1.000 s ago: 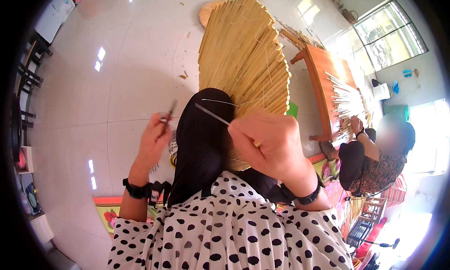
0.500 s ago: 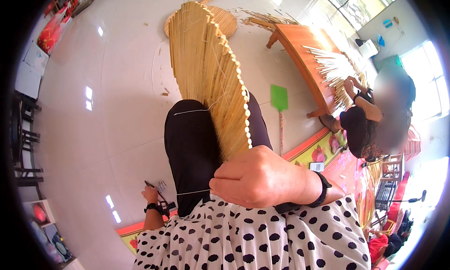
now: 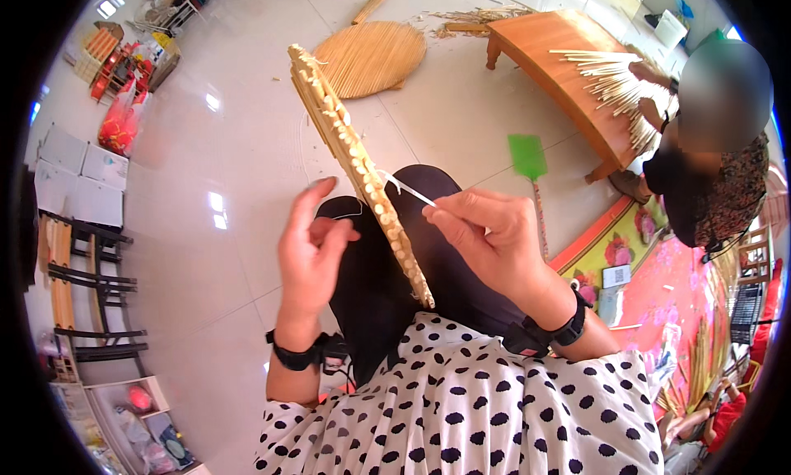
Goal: The person weaves a large fan-shaped bamboo object by hand, threading white string through the slats to secure them. They use pliers to cut the string and tie knots, repeating the process along the edge of the object.
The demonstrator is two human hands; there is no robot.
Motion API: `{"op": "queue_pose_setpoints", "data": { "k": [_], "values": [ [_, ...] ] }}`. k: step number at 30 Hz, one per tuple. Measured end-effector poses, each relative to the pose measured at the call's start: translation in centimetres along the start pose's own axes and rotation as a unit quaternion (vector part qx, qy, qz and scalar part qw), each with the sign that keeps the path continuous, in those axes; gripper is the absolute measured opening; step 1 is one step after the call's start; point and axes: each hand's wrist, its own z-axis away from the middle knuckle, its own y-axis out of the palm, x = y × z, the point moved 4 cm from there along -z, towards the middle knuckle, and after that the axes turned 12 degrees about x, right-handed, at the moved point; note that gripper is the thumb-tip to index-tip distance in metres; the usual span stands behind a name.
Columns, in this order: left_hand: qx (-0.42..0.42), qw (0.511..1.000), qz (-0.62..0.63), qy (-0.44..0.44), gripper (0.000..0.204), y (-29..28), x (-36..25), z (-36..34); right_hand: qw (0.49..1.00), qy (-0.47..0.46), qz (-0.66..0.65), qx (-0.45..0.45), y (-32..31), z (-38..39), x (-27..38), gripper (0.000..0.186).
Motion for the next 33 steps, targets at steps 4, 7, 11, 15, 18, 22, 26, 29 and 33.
{"op": "queue_pose_setpoints", "data": {
  "k": [4,7,11,15,18,22,26,29,33],
  "values": [
    [-0.025,0.997,-0.041,-0.059,0.030,2.2,0.5,-1.4,0.987,0.050,-0.150,-0.028,0.1,0.1,-3.3,0.015],
    [-0.014,0.990,-0.059,-0.128,0.015,1.2,1.5,-1.2,0.974,0.049,-0.217,-0.028,0.4,-0.1,-5.1,0.016],
    [0.011,0.994,0.013,-0.112,0.009,0.1,0.6,-0.6,0.959,0.038,-0.281,0.000,0.7,-1.2,-6.9,0.018],
    [0.034,0.990,0.030,-0.136,0.007,-0.9,-0.6,0.0,0.933,0.056,-0.356,0.024,0.7,-2.8,-8.3,0.020],
    [0.002,0.980,0.185,-0.078,0.009,-1.7,-0.7,0.2,0.933,0.052,-0.355,0.029,0.5,-4.5,-8.9,0.022],
    [-0.042,0.922,0.383,-0.045,0.025,-1.9,0.4,-0.2,0.960,-0.031,-0.271,0.060,-0.1,-8.6,-8.2,0.021],
    [-0.070,0.859,0.507,0.006,0.025,-1.8,1.1,-0.9,0.949,-0.191,-0.249,0.029,0.9,-14.2,-6.0,0.020],
    [-0.063,0.825,0.562,0.000,0.025,-2.2,1.0,-1.6,0.927,-0.275,-0.253,-0.032,1.7,-16.3,-4.7,0.021],
    [-0.034,0.849,0.526,0.037,0.022,-3.5,-0.6,-2.1,0.928,-0.208,-0.308,0.036,2.4,-16.0,-5.4,0.019]
  ]
}}
